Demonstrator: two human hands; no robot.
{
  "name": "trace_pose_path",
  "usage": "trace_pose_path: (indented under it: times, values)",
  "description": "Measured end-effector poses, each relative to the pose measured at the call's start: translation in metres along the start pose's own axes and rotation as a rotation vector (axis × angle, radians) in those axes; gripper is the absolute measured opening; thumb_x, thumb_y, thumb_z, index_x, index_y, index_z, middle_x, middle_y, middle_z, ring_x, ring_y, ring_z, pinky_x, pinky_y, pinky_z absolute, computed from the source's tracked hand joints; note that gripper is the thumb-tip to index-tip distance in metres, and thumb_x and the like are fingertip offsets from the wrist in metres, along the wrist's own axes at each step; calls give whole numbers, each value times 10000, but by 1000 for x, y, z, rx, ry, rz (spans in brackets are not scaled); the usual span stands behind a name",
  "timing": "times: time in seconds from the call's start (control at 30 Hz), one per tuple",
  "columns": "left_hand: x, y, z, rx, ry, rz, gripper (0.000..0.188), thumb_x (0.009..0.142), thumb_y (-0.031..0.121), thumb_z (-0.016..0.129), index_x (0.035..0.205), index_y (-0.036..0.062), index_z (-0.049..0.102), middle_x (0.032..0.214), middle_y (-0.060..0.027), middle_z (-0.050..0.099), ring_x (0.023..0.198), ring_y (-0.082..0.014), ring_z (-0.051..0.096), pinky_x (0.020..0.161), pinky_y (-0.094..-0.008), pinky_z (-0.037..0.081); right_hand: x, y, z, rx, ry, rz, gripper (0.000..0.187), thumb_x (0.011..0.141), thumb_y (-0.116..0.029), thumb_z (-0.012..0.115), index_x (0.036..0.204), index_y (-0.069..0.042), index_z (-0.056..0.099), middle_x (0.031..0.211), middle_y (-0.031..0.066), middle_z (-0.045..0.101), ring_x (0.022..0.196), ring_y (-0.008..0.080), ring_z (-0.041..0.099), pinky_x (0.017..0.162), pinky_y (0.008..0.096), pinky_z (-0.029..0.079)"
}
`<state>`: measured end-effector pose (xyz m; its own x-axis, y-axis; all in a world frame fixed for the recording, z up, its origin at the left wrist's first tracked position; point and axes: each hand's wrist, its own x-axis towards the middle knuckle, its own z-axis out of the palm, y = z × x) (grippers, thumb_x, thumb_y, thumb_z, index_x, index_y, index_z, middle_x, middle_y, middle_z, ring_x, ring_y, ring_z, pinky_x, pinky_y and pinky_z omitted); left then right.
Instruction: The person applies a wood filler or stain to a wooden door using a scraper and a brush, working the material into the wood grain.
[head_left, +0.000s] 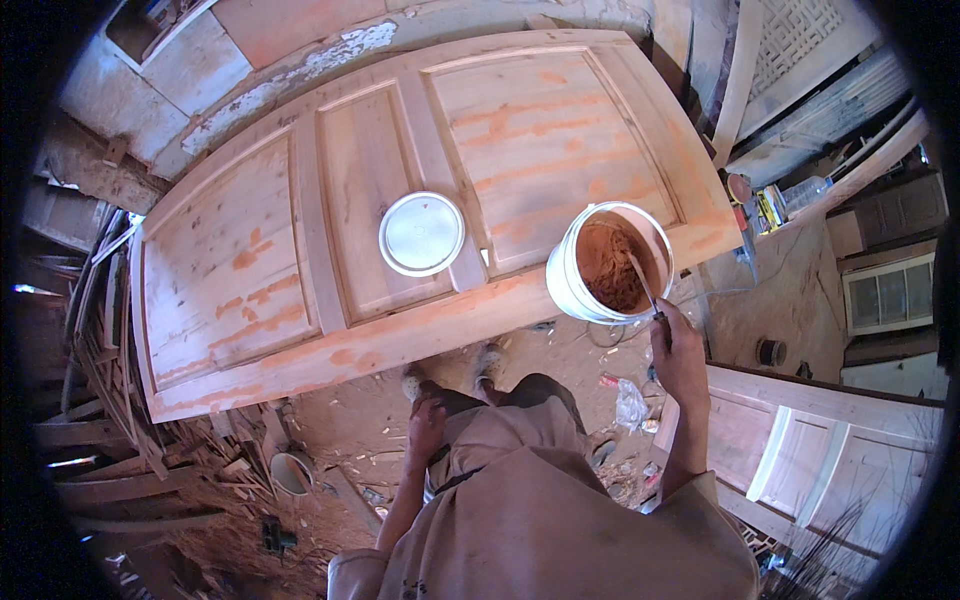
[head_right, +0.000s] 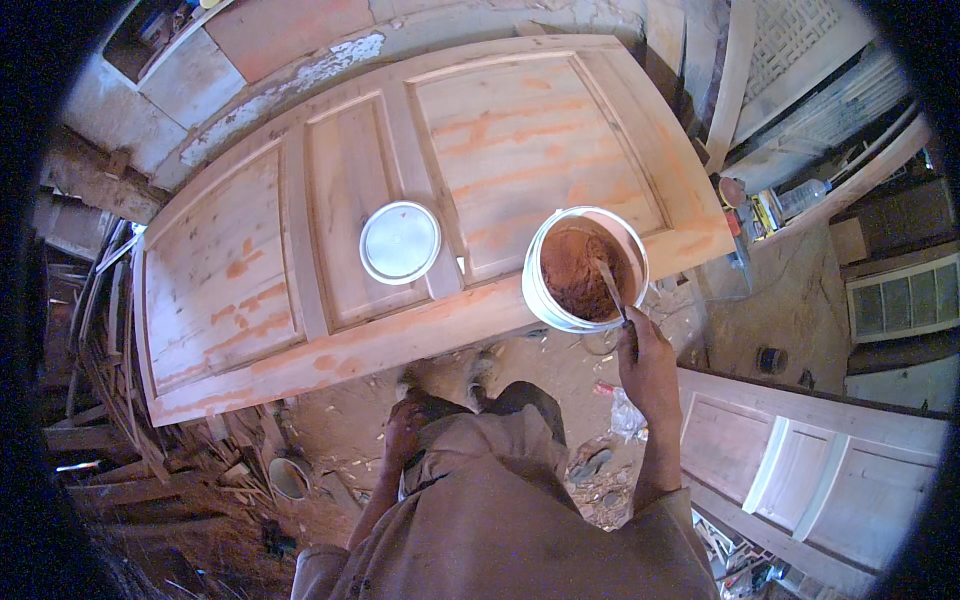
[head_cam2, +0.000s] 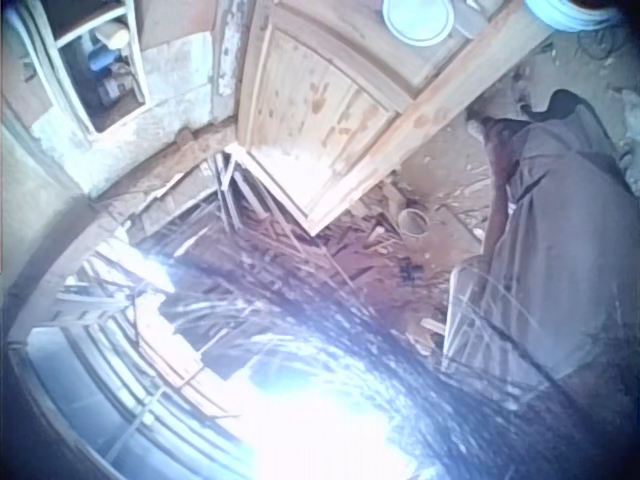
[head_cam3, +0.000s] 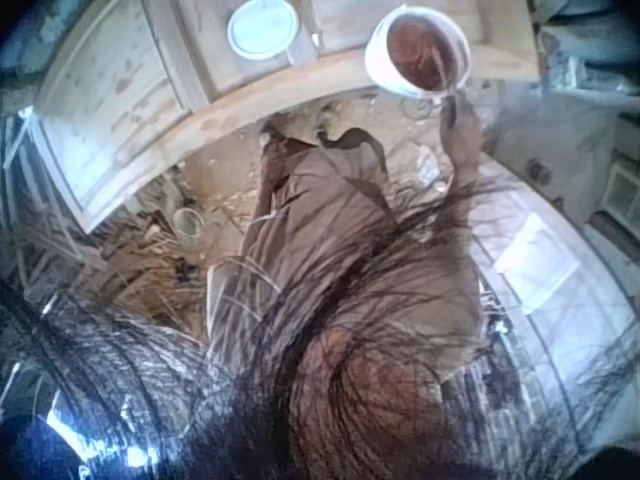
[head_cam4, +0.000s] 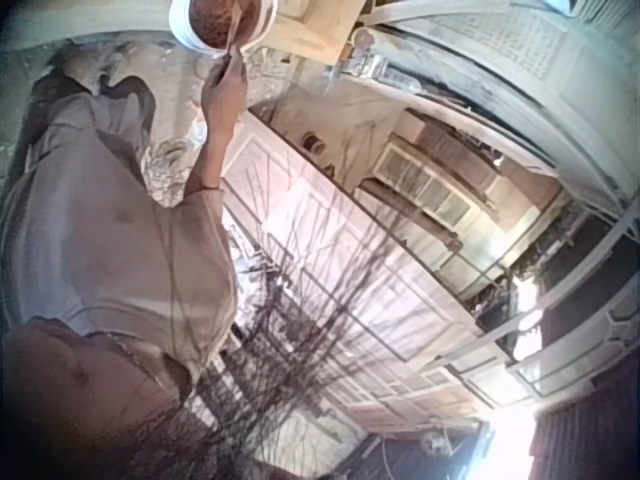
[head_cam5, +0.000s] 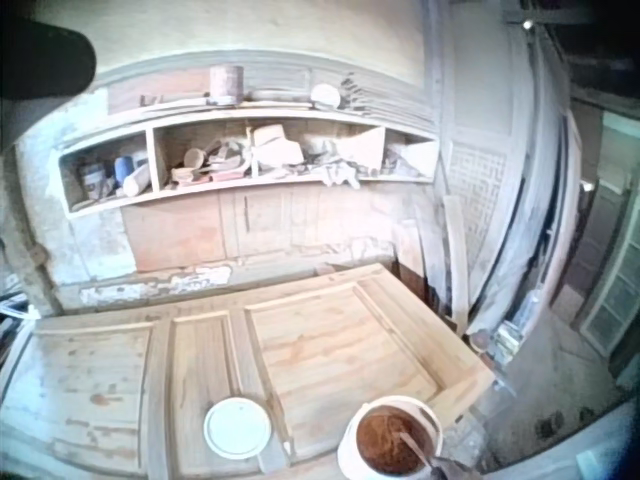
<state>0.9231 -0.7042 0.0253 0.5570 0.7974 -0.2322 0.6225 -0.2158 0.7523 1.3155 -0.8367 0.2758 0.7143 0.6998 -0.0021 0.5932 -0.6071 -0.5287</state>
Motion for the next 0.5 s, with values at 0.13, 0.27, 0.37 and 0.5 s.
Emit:
trace_pose_path:
  times: [0.13,0.27,0.37,0.5]
  values:
    - [-17,-44,1,-117,33,-202,215,790,83,626,984,-4,593,1040,-199,586,922,-342,612,783,-399,509,16,-12,-8,-167,48,-85,295,858,-126,565,1149,-79,556,920,200,637,824,383,630,689,479,495]
    - [-30,-59,-11,-18,176,-279,149,778,77,626,906,6,602,848,-156,643,719,-259,664,650,-351,530,56,-5,-15,-388,-60,-142,203,861,-223,551,1025,-138,636,880,171,648,773,335,651,660,452,517]
    - [-41,-84,-21,-233,222,-419,130,797,106,625,865,-5,610,724,-133,655,654,-237,668,612,-332,523,97,-11,-2,-498,-154,-202,172,839,-184,547,944,-100,655,853,168,654,786,332,654,654,463,520]
    - [-44,-86,-32,-169,256,-495,199,844,169,610,839,-30,612,711,-131,664,661,-208,672,619,-317,511,133,-16,17,-600,-181,-205,171,818,-147,527,882,-67,664,824,171,656,795,335,655,686,473,522]
